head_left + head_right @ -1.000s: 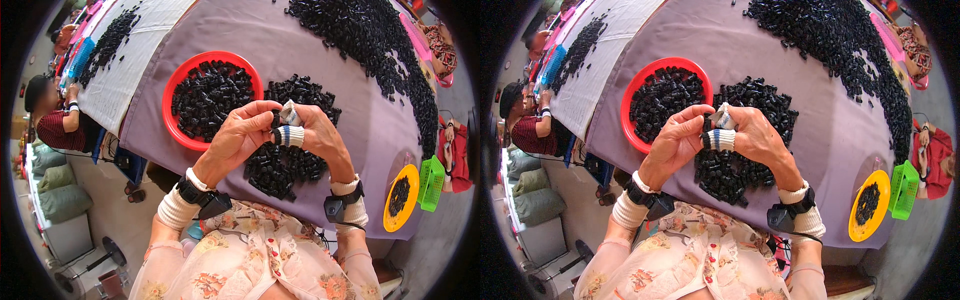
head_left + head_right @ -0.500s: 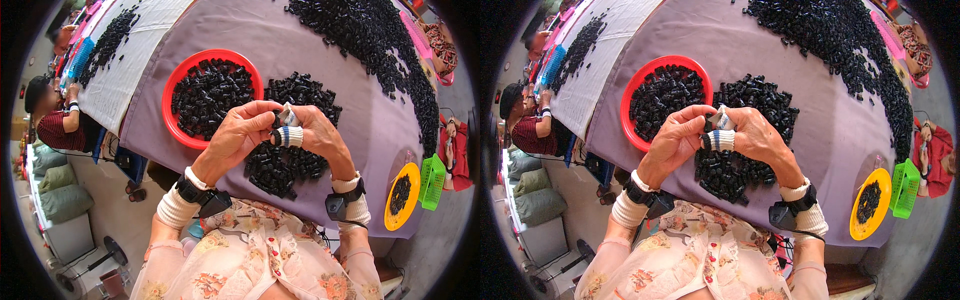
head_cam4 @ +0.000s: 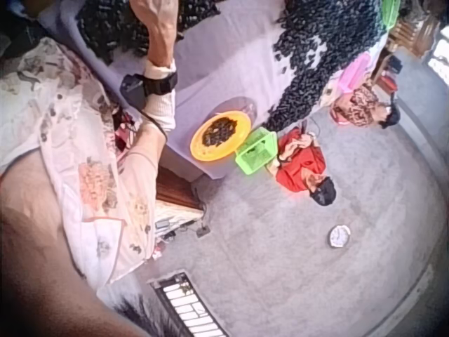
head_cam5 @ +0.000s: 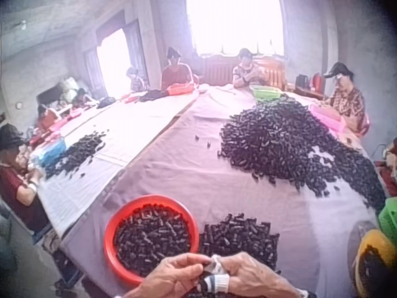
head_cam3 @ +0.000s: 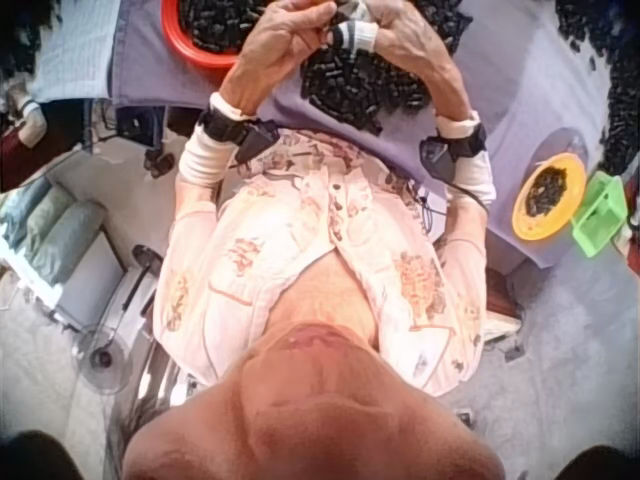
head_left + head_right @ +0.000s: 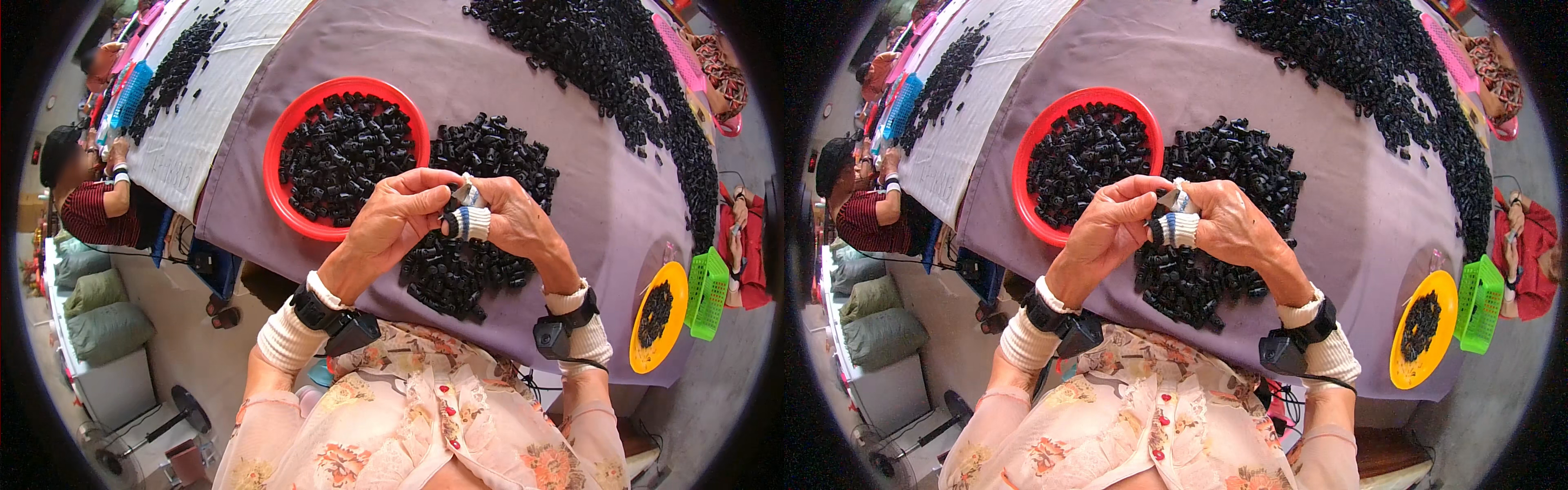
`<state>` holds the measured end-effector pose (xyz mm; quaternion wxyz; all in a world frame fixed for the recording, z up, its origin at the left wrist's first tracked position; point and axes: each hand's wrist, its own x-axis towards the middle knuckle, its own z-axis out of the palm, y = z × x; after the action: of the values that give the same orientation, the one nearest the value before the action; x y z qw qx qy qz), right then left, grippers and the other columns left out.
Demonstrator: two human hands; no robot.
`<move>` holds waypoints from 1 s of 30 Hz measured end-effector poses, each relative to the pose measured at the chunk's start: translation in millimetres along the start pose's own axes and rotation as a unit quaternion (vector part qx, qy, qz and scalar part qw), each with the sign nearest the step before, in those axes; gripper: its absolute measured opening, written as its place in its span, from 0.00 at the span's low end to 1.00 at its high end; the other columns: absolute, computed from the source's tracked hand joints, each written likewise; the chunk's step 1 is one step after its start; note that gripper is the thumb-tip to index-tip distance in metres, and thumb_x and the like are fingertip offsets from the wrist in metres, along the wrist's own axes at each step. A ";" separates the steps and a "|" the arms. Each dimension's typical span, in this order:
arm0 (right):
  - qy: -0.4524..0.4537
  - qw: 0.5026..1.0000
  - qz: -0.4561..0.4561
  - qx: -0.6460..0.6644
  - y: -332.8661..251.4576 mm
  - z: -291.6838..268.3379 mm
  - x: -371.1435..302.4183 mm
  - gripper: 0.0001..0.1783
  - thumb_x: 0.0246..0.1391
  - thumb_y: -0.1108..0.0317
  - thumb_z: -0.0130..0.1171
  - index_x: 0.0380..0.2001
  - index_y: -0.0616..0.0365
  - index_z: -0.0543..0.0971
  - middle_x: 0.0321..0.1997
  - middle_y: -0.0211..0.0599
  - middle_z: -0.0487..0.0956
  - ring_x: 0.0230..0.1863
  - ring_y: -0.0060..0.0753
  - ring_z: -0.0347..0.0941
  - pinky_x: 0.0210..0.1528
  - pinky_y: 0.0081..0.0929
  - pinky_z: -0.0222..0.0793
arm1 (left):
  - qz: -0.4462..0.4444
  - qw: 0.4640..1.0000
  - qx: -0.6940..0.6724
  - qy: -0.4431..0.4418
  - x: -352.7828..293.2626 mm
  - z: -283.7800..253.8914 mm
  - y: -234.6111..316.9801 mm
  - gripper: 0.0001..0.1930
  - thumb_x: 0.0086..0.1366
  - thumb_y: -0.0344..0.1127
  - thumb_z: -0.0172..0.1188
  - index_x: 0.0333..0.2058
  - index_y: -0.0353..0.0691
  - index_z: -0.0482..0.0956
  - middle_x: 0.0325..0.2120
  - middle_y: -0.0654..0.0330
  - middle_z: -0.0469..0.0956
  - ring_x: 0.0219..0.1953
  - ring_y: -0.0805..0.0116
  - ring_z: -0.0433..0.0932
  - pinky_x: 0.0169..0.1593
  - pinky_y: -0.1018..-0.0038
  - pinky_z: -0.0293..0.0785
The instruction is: Assembling small black components by hand at a workstation.
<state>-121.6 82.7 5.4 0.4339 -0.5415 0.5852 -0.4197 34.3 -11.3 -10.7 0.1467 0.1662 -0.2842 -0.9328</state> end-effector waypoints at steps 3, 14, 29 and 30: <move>-0.010 1.000 0.022 -0.004 2.1 -1.5 -2.4 0.16 0.44 0.59 0.62 0.25 0.63 0.74 0.14 0.31 0.68 0.19 0.19 0.59 0.22 0.24 0.59 | -0.005 0.999 0.000 0.033 1.2 6.0 -0.6 0.10 0.61 0.28 0.54 0.41 0.33 0.75 0.34 0.59 0.77 0.34 0.75 0.75 0.36 0.78 0.74; 0.021 0.999 0.022 0.010 -7.7 -5.0 -5.8 0.19 0.39 0.55 0.67 0.23 0.61 0.74 0.16 0.26 0.69 0.19 0.17 0.61 0.23 0.21 0.59 | -0.011 1.000 -0.023 0.017 -0.1 9.4 -1.5 0.11 0.62 0.30 0.54 0.42 0.34 0.74 0.34 0.60 0.76 0.33 0.75 0.75 0.34 0.79 0.74; 0.018 1.000 0.016 0.008 -2.9 -4.2 -2.8 0.20 0.38 0.54 0.68 0.23 0.60 0.74 0.16 0.26 0.69 0.20 0.18 0.61 0.23 0.22 0.59 | -0.006 0.999 -0.031 0.018 -0.8 7.0 -2.6 0.10 0.63 0.30 0.52 0.42 0.32 0.74 0.33 0.58 0.77 0.31 0.74 0.76 0.32 0.79 0.75; 0.018 1.000 0.017 0.008 -1.8 -3.8 -2.9 0.20 0.38 0.54 0.68 0.23 0.60 0.74 0.16 0.26 0.69 0.20 0.18 0.61 0.23 0.22 0.59 | -0.006 0.999 -0.031 0.018 -0.5 6.9 -2.9 0.10 0.63 0.30 0.52 0.42 0.32 0.74 0.33 0.58 0.77 0.31 0.74 0.76 0.32 0.79 0.75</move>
<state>-124.7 85.6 8.3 0.4345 -0.5203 0.5986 -0.4268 31.5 -5.5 -6.9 0.1514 0.1795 -0.2514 -0.9390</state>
